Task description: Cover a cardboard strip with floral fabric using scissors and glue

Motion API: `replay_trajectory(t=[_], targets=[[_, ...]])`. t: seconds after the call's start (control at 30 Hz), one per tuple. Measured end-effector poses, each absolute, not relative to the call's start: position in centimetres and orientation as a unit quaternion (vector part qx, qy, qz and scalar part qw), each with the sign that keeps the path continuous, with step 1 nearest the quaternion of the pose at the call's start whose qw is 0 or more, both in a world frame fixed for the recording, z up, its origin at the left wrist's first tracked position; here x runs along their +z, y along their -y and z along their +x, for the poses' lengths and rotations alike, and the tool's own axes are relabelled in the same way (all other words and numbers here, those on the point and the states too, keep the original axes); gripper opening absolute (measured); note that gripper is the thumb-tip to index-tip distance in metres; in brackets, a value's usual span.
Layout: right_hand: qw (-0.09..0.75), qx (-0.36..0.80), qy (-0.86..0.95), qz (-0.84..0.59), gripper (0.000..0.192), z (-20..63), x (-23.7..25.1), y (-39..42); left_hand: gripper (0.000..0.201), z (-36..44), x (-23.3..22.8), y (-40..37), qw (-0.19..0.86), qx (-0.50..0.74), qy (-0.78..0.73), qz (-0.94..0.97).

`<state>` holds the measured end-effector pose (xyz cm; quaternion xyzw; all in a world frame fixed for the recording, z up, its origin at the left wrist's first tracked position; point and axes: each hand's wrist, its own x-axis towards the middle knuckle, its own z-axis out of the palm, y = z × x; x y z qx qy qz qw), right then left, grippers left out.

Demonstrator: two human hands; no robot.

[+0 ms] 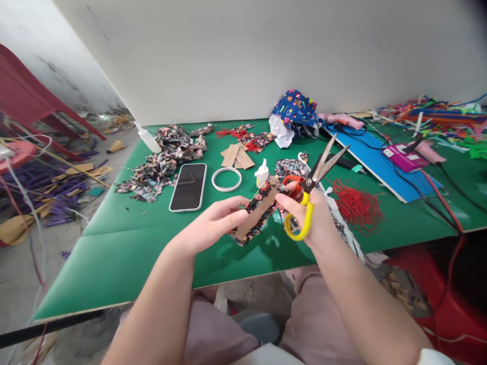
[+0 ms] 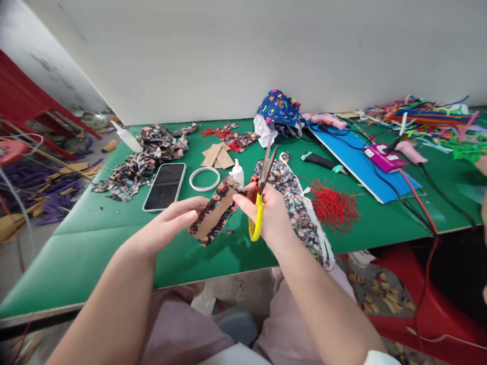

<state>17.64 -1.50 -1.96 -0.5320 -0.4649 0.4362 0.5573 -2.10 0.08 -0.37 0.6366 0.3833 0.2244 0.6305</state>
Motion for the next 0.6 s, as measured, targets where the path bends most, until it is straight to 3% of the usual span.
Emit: replay_trajectory(t=[0.33, 0.47, 0.6], targets=[[0.414, 0.338, 0.650, -0.540, 0.028, 18.8, -0.5, 2.6, 0.034, -0.5, -0.6, 0.9, 0.659, 0.225, -0.374, 0.613], [0.295, 0.151, 0.740, -0.586, 0.050, 21.6, 0.3, 3.0, 0.034, -1.6, -0.1, 0.8, 0.670, 0.228, -0.358, 0.609], [0.172, -0.059, 0.819, -0.545, 0.053, 23.7, 0.5, 3.2, 0.032, -2.2, 0.2, 0.7, 0.686, 0.222, -0.348, 0.599]])
